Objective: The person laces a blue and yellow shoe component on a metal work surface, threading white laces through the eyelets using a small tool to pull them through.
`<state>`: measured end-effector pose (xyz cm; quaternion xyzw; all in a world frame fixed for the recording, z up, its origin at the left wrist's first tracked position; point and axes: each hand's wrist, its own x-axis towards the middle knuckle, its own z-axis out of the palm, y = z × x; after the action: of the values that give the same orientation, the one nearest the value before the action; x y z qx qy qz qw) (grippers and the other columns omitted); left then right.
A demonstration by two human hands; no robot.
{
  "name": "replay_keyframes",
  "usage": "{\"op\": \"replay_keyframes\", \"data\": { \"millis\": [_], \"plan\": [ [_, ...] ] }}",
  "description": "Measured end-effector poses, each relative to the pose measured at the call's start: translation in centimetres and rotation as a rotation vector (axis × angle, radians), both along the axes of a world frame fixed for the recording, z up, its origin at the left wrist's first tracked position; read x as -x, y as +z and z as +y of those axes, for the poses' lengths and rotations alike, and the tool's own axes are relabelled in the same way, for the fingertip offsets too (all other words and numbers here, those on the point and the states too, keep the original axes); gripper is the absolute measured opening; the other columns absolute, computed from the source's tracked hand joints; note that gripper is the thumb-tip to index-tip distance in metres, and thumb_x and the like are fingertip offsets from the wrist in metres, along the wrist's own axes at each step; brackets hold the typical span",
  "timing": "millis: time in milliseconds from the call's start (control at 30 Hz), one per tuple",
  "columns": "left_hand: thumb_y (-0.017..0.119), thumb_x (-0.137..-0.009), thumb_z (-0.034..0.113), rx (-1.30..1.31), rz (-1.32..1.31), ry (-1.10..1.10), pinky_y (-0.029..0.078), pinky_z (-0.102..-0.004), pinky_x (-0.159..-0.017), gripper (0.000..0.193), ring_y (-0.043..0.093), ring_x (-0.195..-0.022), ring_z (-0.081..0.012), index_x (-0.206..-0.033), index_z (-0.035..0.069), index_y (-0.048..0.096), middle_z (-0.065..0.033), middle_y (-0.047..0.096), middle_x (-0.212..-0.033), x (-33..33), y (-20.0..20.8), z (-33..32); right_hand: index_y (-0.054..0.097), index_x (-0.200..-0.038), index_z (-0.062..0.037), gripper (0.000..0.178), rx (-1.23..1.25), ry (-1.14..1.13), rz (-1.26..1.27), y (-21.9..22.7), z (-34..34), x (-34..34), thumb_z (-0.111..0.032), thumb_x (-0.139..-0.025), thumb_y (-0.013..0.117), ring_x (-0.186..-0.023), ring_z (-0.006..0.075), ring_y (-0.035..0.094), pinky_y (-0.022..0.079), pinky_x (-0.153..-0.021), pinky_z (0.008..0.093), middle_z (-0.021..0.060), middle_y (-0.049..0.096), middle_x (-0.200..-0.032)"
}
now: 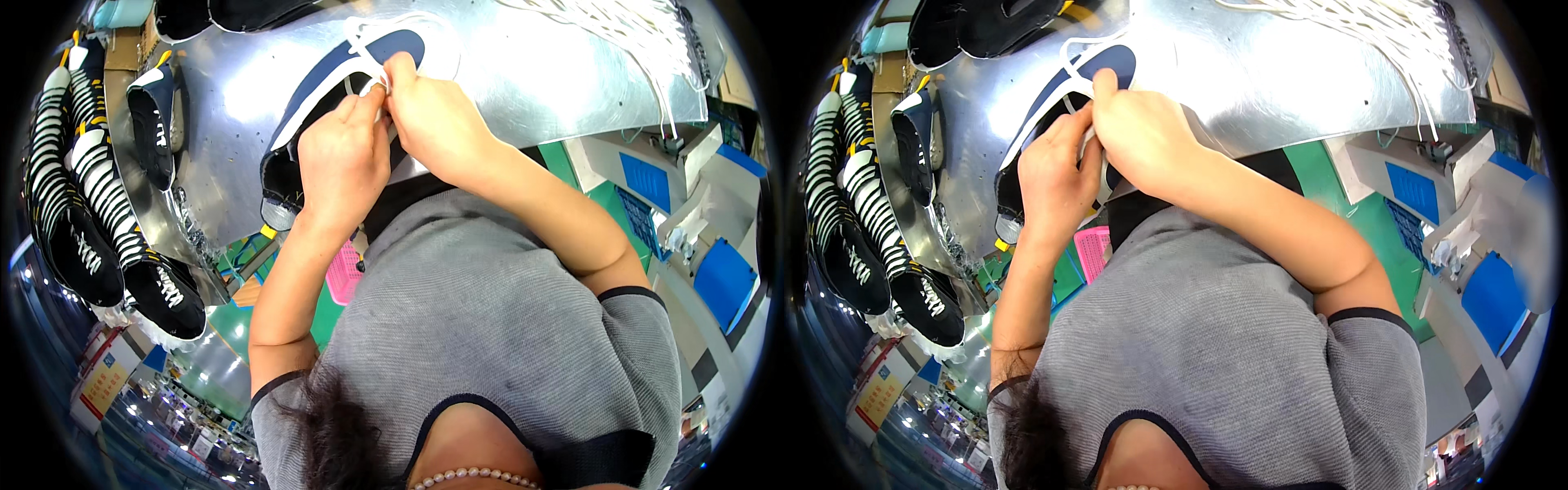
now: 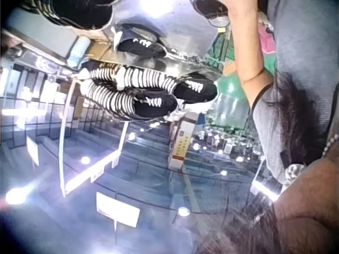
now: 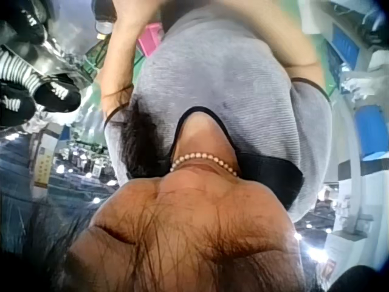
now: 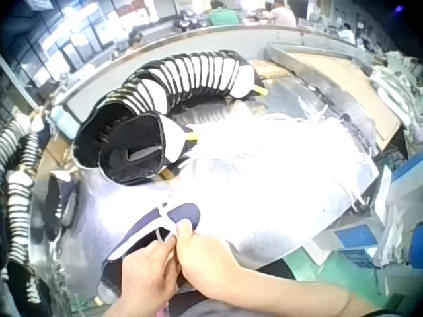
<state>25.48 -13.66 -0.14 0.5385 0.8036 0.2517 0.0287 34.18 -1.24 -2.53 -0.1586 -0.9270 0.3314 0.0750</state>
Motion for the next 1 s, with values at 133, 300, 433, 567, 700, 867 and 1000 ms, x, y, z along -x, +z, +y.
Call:
{"op": "replay_keyframes", "data": {
  "millis": [133,300,433,567,700,867,1000],
  "plan": [
    [0.066,-0.085,0.000,0.042,0.136,0.022,0.048,-0.0367,-0.059,0.026,0.061,-0.064,-0.0272,-0.109,0.007,0.070,-0.0080,0.065,-0.083,-0.3,1.5,-1.6,0.052,-0.104,0.0021,0.021,0.132,0.071,0.185,2.2,1.5,-3.9,-0.012,-0.091,0.062,-0.067,0.0306,0.069,0.053,-0.059,0.0421,0.0133,0.067,-0.072],
    [0.068,-0.069,0.008,-0.226,0.360,-0.153,0.053,-0.0294,-0.068,0.031,0.064,-0.070,-0.0159,-0.099,0.008,0.074,-0.0027,0.065,-0.081,-0.5,1.7,-4.0,0.065,-0.111,-0.0006,0.025,0.408,-0.077,0.408,5.6,8.6,-3.6,-0.017,-0.092,0.067,-0.092,0.0118,0.066,0.054,-0.075,0.0276,0.0057,0.070,-0.102],
    [0.067,-0.070,0.010,-0.317,0.421,-0.208,0.052,-0.0294,-0.067,0.029,0.064,-0.070,-0.0149,-0.099,0.009,0.074,-0.0020,0.066,-0.084,-0.4,2.8,-3.5,0.064,-0.125,-0.0061,0.035,1.043,0.259,0.097,5.2,10.7,1.6,-0.026,-0.097,0.060,-0.053,0.0013,0.032,0.025,-0.047,0.0179,-0.0024,0.068,-0.091],
    [0.068,-0.073,0.010,-0.161,0.344,-0.098,0.047,-0.0305,-0.061,0.030,0.063,-0.067,-0.0147,-0.103,0.012,0.073,0.0013,0.068,-0.086,1.6,3.3,-5.0,0.070,-0.103,-0.0030,0.024,0.600,0.056,0.085,6.9,10.1,-1.0,-0.021,-0.088,0.067,-0.068,0.0069,0.049,0.039,-0.063,0.0231,-0.0040,0.059,-0.078],
    [0.067,-0.071,0.002,-0.118,0.321,0.079,0.046,-0.0317,-0.061,0.035,0.060,-0.063,-0.0187,-0.105,0.009,0.073,-0.0009,0.067,-0.082,2.7,2.5,-5.6,0.075,-0.098,-0.0009,0.016,0.739,0.312,-0.048,9.1,8.9,-8.4,-0.005,-0.082,0.071,-0.101,0.0188,0.067,0.050,-0.096,0.0342,0.0089,0.074,-0.104],
    [0.071,-0.082,0.004,-0.158,0.150,0.012,0.046,-0.0352,-0.060,0.025,0.061,-0.062,-0.0247,-0.106,0.007,0.068,-0.0068,0.065,-0.076,1.7,2.2,-3.5,0.051,-0.101,-0.0043,0.033,0.755,-0.141,0.220,6.3,8.0,-3.7,-0.015,-0.083,0.077,-0.094,0.0147,0.062,0.055,-0.080,0.0309,0.0114,0.067,-0.122],
    [0.069,-0.089,0.013,0.079,-0.315,-0.009,0.051,-0.0336,-0.081,0.032,0.067,-0.089,-0.0222,-0.119,0.005,0.065,-0.0122,0.069,-0.099,2.7,3.1,-4.1,0.050,-0.092,-0.0058,0.045,0.368,-0.116,0.087,3.6,6.9,0.6,-0.023,-0.075,0.087,-0.074,0.0095,0.049,0.043,-0.063,0.0253,0.0016,0.058,-0.082]
  ]
}}
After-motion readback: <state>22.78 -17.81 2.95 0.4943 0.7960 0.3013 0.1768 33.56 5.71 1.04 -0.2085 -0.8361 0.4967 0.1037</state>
